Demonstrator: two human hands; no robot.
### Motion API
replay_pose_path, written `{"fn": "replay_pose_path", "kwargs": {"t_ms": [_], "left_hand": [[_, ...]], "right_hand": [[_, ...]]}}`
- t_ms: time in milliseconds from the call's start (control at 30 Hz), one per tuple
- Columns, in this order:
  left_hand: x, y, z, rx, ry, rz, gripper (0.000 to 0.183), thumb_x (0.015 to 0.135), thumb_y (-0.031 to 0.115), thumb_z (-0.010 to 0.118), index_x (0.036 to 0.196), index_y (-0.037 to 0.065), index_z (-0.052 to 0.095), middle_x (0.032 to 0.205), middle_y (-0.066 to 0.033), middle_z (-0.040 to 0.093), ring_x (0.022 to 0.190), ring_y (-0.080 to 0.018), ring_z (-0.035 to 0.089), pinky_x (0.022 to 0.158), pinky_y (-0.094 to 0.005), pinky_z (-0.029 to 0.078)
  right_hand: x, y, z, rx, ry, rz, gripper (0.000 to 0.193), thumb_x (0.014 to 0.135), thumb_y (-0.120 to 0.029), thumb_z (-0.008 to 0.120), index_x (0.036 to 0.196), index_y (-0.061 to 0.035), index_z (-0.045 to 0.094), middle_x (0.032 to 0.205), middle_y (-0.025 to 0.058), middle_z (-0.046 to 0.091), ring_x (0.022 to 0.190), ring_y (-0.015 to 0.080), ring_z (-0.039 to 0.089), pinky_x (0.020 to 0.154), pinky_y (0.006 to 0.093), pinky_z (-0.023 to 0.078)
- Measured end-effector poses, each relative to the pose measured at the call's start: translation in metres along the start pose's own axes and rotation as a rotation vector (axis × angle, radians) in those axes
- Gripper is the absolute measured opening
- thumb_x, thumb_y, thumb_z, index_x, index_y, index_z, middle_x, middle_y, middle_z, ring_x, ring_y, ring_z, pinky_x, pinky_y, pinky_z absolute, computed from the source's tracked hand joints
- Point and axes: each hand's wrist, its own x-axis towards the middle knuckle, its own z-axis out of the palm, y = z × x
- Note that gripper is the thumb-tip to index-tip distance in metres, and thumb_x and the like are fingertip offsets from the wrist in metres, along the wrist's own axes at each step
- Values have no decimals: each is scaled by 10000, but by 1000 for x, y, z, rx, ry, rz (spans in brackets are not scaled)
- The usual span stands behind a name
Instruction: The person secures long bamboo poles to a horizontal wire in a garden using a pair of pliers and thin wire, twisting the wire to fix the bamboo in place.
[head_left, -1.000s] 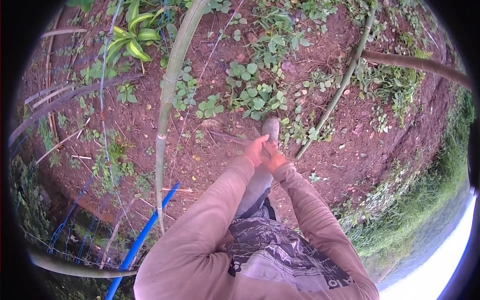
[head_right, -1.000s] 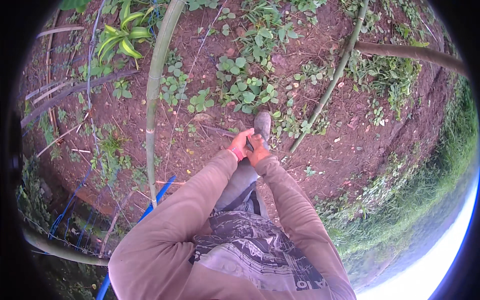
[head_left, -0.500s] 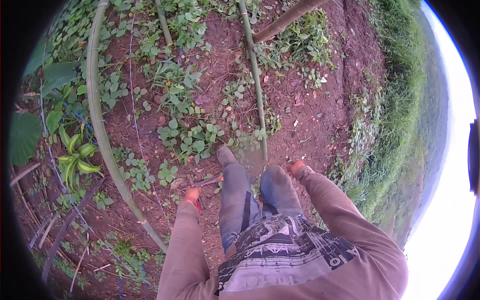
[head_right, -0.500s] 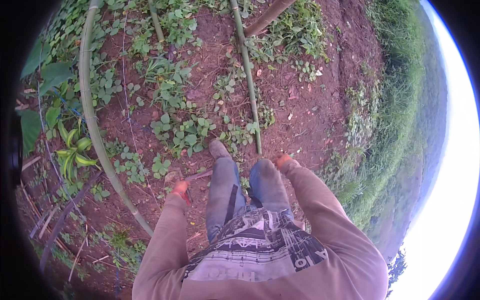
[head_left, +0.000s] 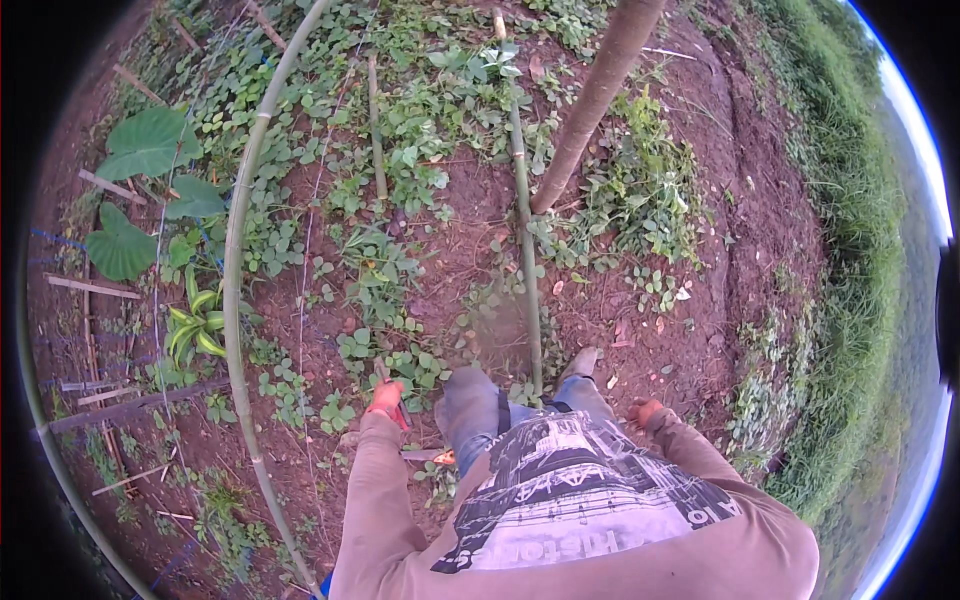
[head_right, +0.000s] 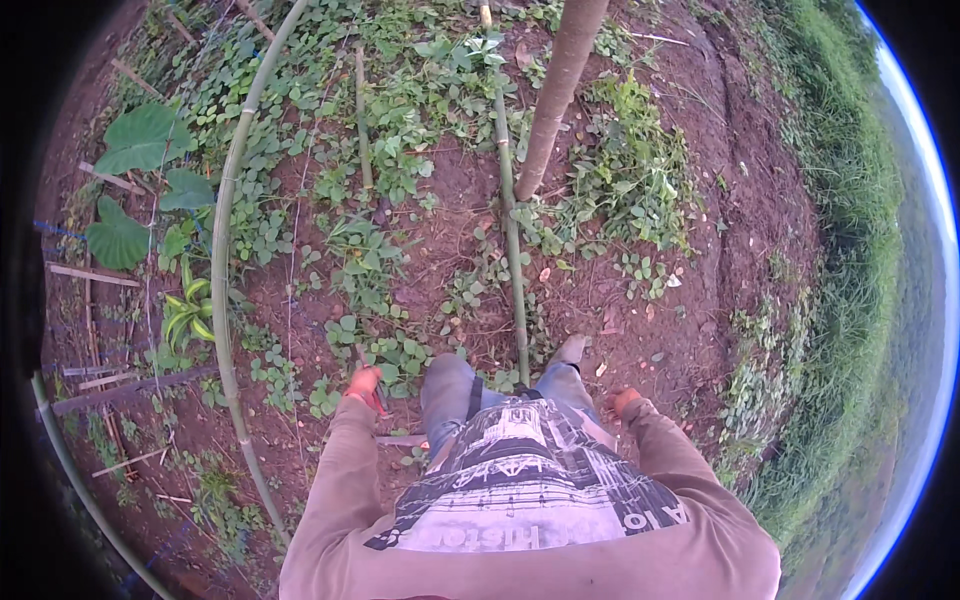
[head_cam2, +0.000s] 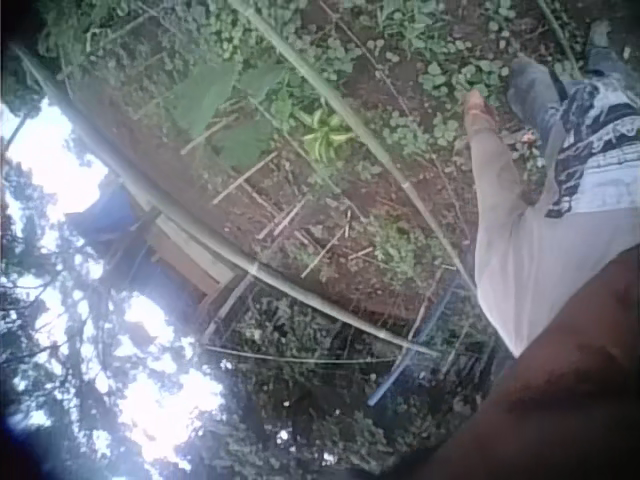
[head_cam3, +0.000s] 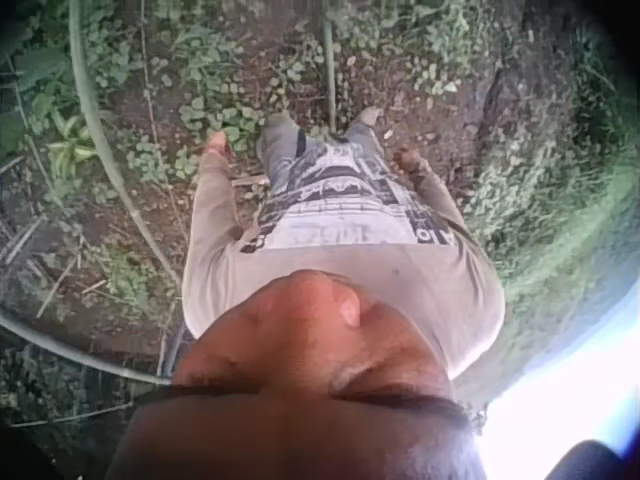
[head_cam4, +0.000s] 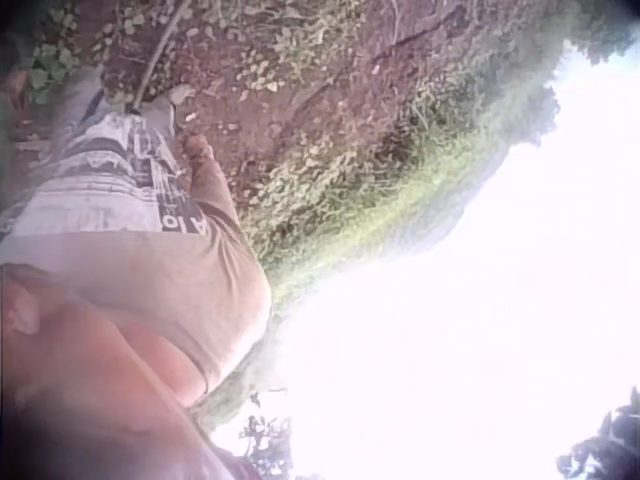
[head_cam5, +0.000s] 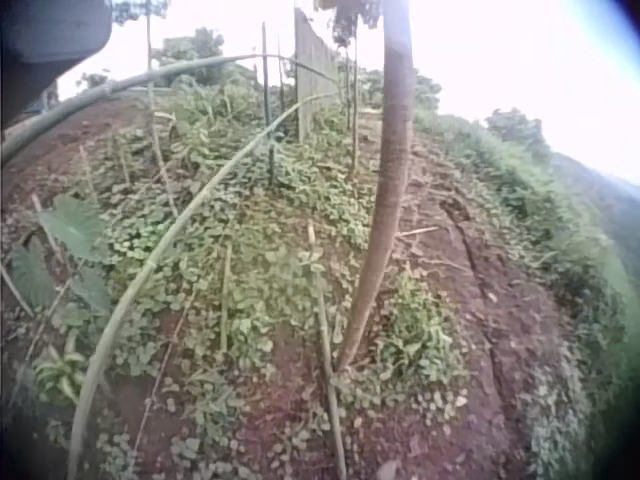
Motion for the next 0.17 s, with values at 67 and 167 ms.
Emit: {"fn": "replay_pose_path", "kwargs": {"t_ms": [67,167], "left_hand": [[-23,41,58,-53,-19,36,442,740,196,661,1134,0,610,994,-166,674,868,-315,660,777,-448,514],[-41,72,126,165,-56,13,584,763,231,649,1301,27,551,1131,-215,679,977,-350,679,841,-464,523]], "right_hand": [[53,14,-48,-125,80,-51,307,909,-207,638,1172,-49,652,917,114,701,720,248,680,596,389,571],[107,23,-111,316,143,-123,269,932,-230,619,1150,-73,628,945,127,685,750,277,672,611,418,569]]}}
